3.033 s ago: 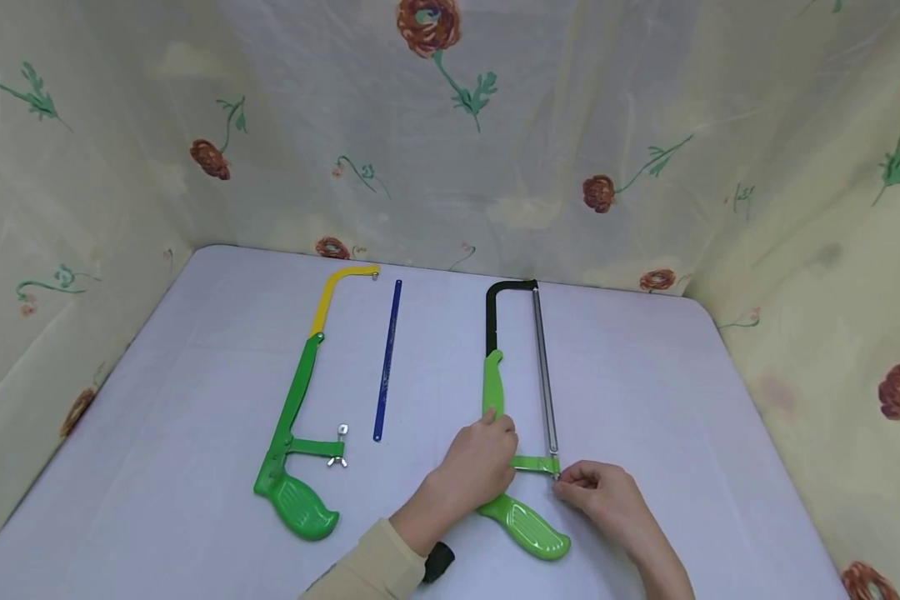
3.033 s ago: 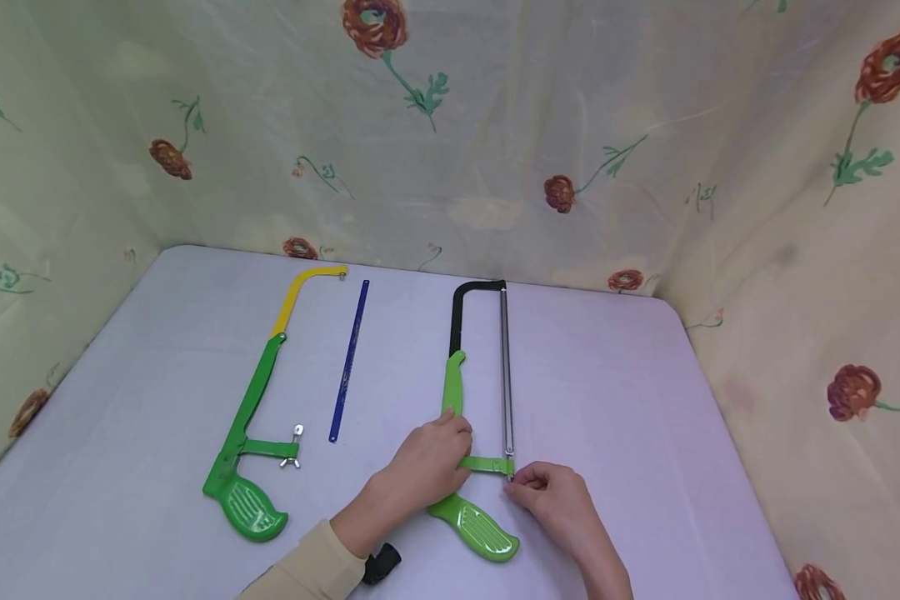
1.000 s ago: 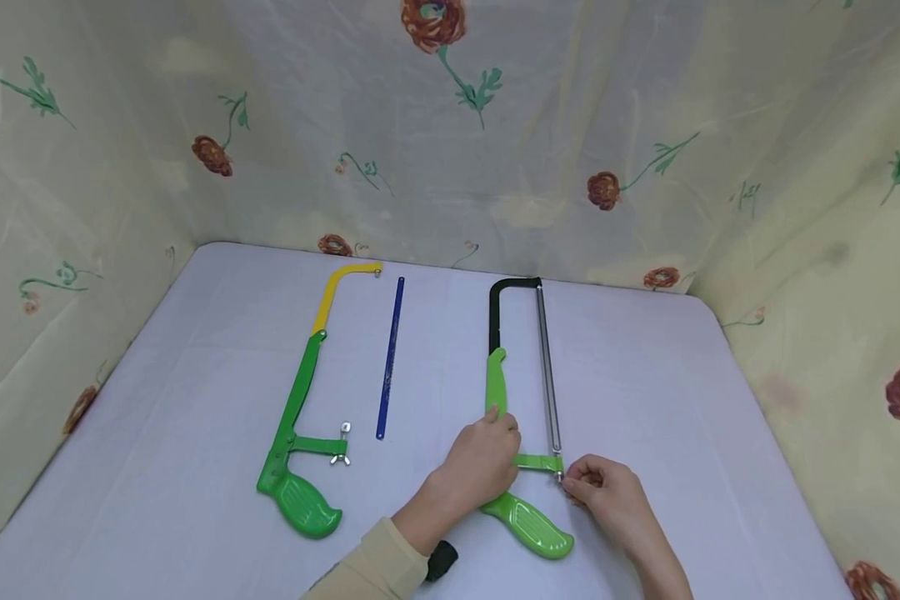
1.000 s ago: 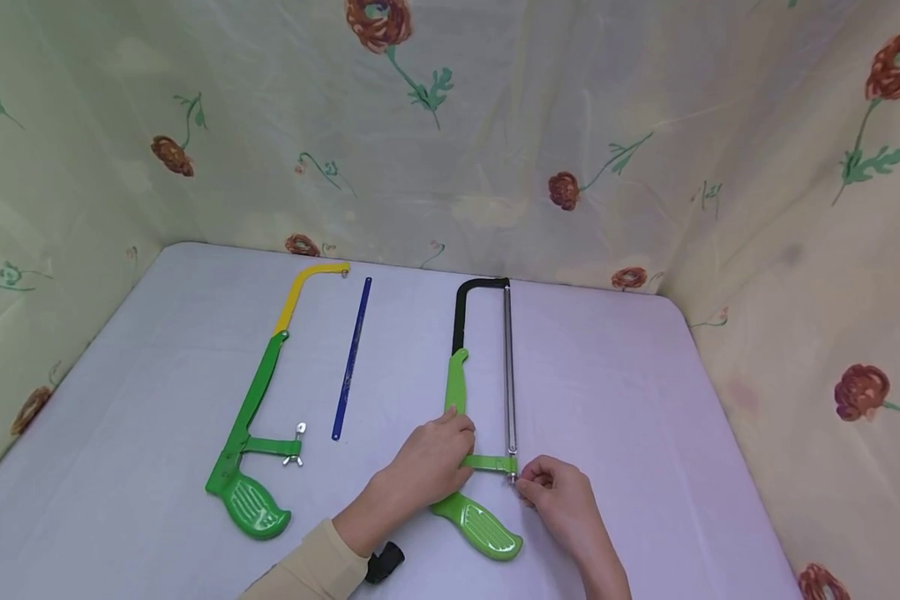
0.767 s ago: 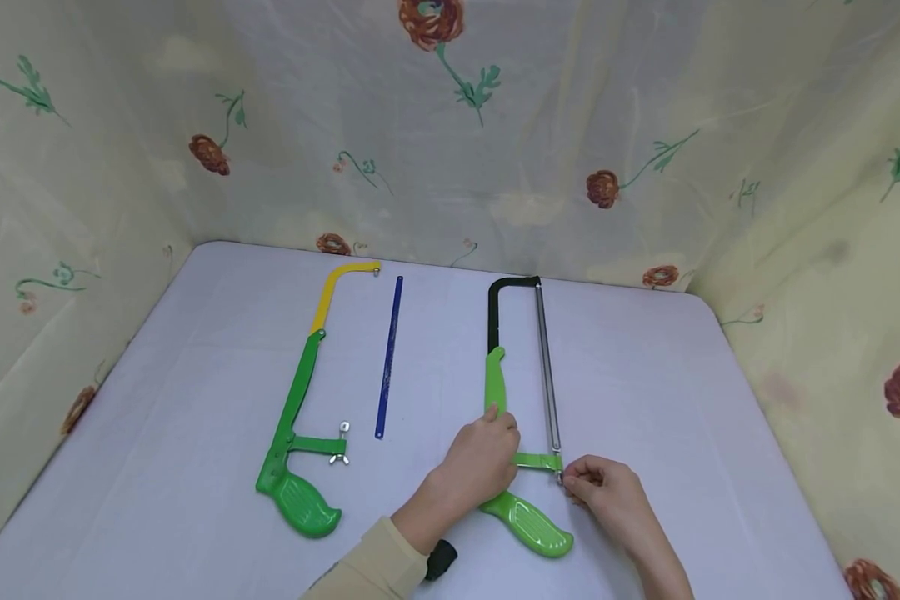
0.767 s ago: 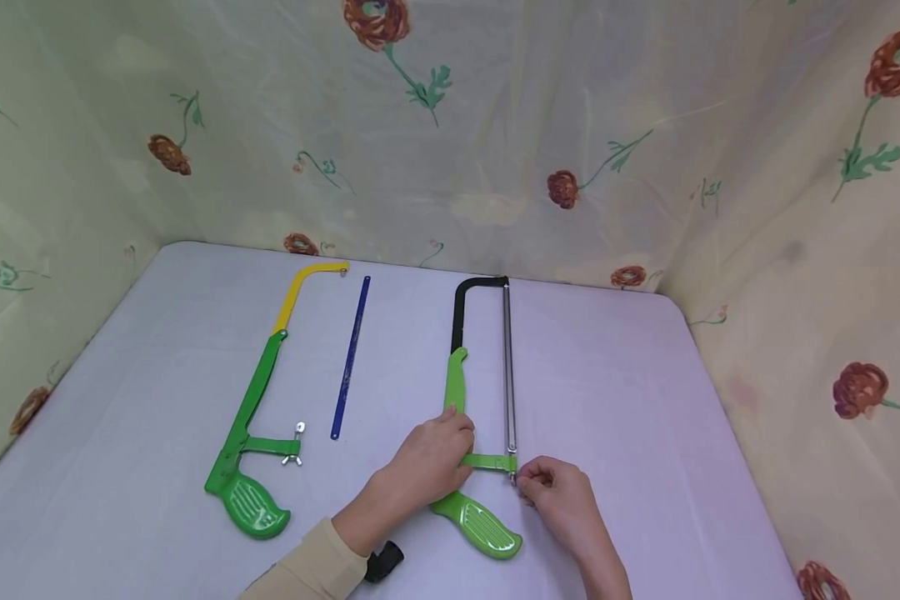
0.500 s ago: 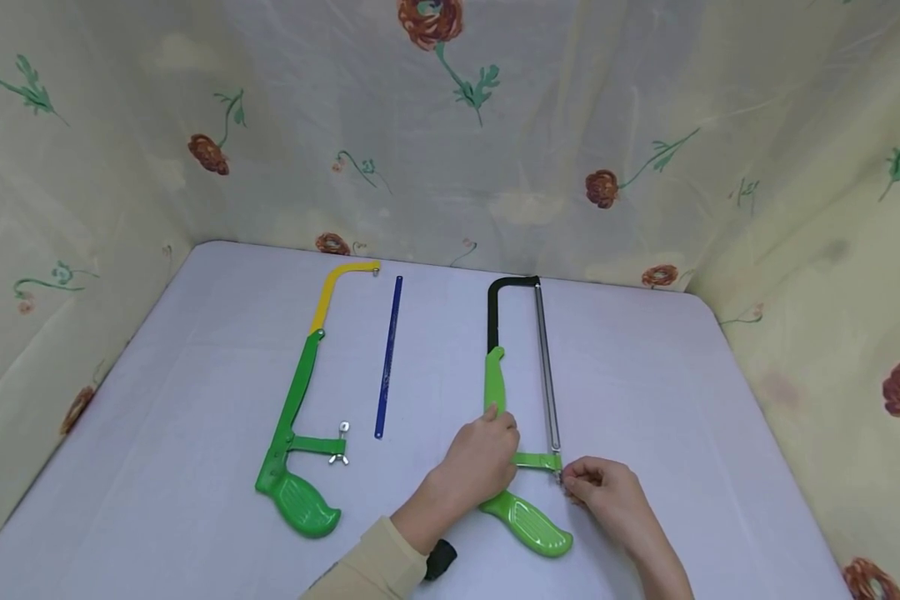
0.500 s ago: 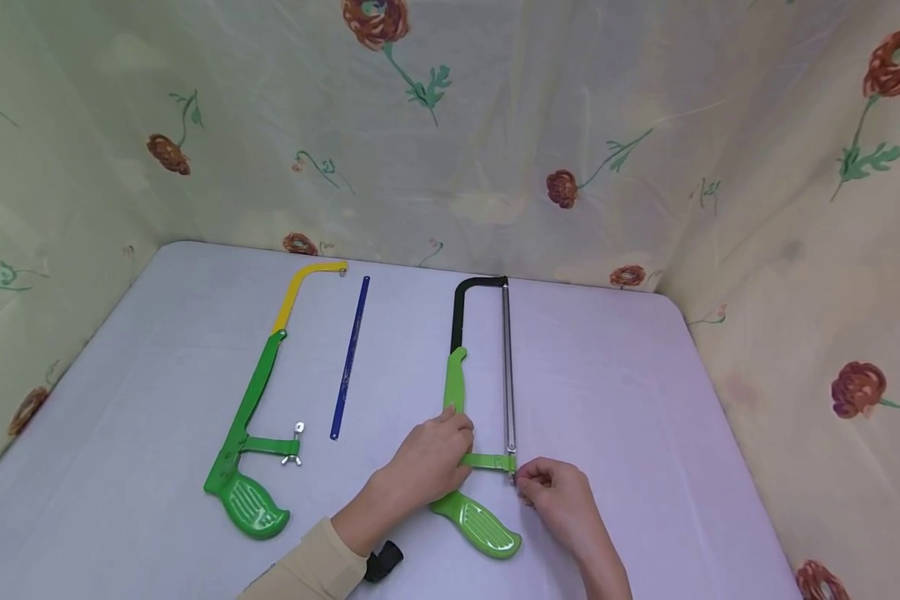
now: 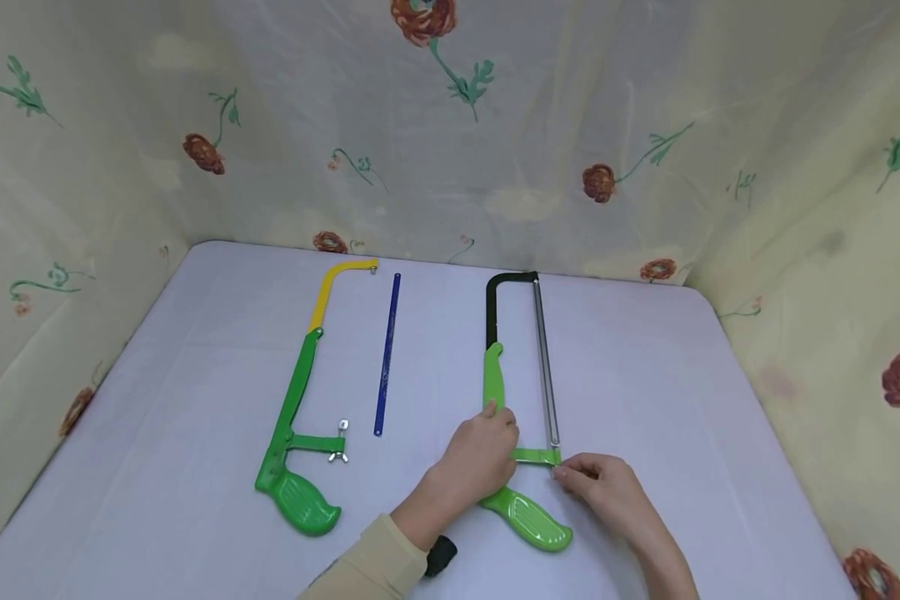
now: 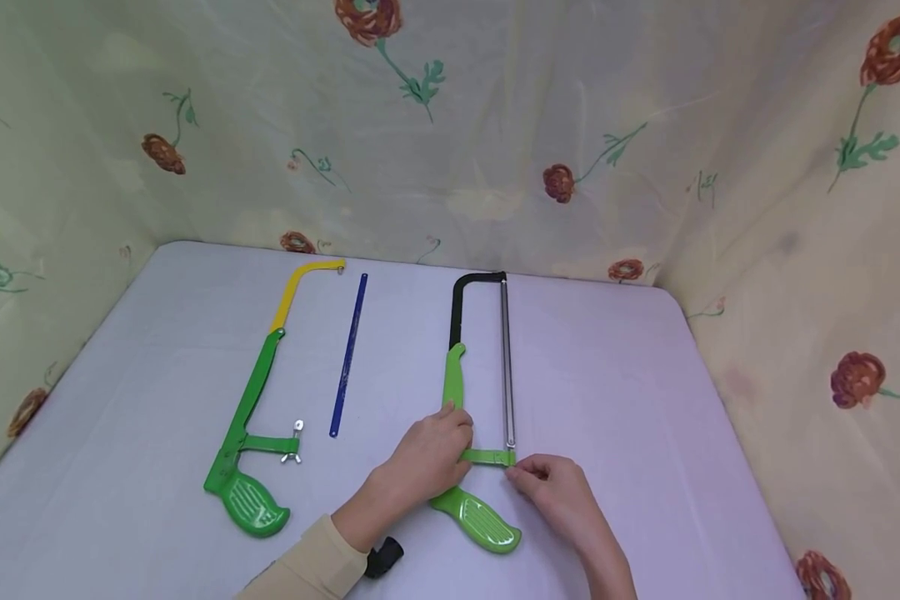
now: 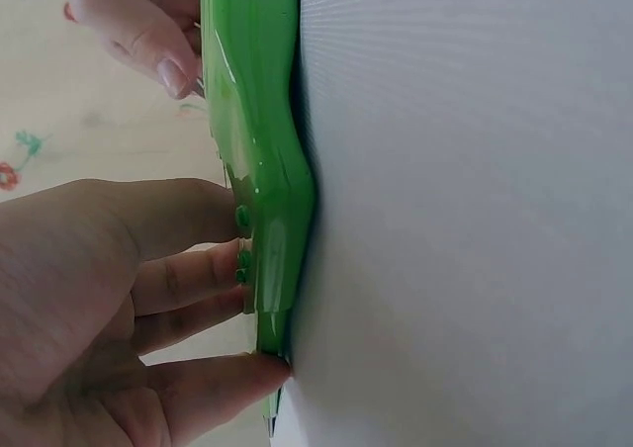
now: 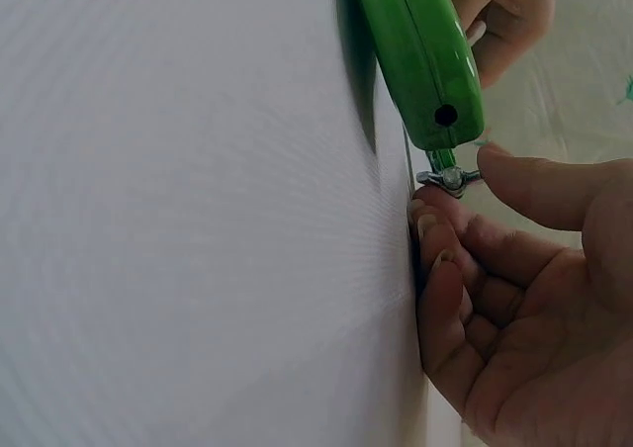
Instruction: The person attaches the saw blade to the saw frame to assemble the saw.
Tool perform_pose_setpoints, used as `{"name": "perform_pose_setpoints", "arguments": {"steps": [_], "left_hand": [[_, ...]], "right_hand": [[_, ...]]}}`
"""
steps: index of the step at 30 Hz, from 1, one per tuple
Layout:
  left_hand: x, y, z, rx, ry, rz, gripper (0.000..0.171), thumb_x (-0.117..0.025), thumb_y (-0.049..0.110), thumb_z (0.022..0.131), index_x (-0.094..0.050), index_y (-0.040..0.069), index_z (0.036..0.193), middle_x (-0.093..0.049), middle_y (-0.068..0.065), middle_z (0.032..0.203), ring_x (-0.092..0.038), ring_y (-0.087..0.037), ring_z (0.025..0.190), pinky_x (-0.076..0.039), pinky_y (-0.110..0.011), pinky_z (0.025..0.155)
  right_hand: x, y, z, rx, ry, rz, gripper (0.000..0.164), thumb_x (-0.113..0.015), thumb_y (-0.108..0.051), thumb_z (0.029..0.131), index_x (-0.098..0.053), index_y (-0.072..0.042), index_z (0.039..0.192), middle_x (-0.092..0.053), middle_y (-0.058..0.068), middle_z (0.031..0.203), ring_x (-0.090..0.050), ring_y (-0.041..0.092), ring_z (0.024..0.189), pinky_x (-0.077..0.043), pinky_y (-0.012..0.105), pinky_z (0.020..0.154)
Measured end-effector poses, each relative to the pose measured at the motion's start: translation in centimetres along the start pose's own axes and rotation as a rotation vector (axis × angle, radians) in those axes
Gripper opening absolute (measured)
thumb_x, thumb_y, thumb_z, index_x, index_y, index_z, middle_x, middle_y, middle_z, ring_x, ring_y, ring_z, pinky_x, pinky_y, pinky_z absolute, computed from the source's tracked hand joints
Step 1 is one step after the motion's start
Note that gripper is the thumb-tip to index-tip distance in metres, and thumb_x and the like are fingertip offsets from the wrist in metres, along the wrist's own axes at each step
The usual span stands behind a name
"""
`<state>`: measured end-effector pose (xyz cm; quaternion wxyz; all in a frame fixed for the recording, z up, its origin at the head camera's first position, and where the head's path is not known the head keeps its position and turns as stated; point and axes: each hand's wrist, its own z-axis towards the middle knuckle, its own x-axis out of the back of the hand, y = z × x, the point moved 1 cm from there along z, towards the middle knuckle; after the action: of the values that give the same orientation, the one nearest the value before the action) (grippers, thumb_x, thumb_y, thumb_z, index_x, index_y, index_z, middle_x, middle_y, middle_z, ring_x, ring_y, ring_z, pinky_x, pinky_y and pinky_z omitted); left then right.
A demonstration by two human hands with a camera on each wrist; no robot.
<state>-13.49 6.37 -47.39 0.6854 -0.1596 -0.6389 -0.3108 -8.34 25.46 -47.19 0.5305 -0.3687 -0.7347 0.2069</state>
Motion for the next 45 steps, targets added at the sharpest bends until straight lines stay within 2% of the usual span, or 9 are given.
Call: {"name": "perform_pose_setpoints", "arguments": {"steps": [11,21,34,45], "left_hand": [[0.12,0.10,-0.01,-0.003,0.000,0.016,0.025,-0.075,0.021,0.085,-0.075,0.006,0.106,-0.070,-0.005,0.117,-0.062,-0.027,0.125,-0.051,-0.031,0.104],[0.06,-0.03,0.21,-0.008,0.014,0.011,0.026,-0.075,0.020,0.084,-0.075,0.006,0.106,-0.070,-0.005,0.116,-0.063,-0.024,0.124,-0.048,-0.032,0.109],[-0.17,0.14,-0.31,0.012,-0.027,-0.006,0.028,-0.074,0.021,0.085,-0.074,0.006,0.109,-0.069,-0.006,0.120,-0.059,-0.029,0.129,-0.053,-0.032,0.102],[-0.08,0.09,-0.04,0.005,-0.008,0.000,0.027,-0.075,0.022,0.085,-0.075,0.006,0.108,-0.069,-0.005,0.119,-0.060,-0.028,0.127,-0.052,-0.032,0.104]], "right_hand": [[0.06,0.18,0.08,-0.014,-0.018,0.061,0.023,-0.063,-0.019,0.095,-0.073,0.000,0.103,-0.068,0.005,0.084,-0.060,0.013,0.079,-0.053,0.020,0.067],[0.13,0.03,0.38,-0.014,0.009,0.036,0.019,-0.058,-0.011,0.095,-0.070,-0.001,0.106,-0.068,0.006,0.084,-0.061,0.014,0.078,-0.054,0.021,0.066],[-0.46,0.48,0.18,-0.001,0.045,0.012,0.006,-0.064,-0.008,0.090,-0.066,-0.004,0.093,-0.063,0.003,0.075,-0.057,0.013,0.069,-0.050,0.021,0.059],[-0.37,0.03,0.03,0.013,0.071,0.005,0.008,-0.067,-0.006,0.086,-0.070,-0.002,0.091,-0.065,0.004,0.076,-0.057,0.013,0.069,-0.048,0.021,0.058]]}}
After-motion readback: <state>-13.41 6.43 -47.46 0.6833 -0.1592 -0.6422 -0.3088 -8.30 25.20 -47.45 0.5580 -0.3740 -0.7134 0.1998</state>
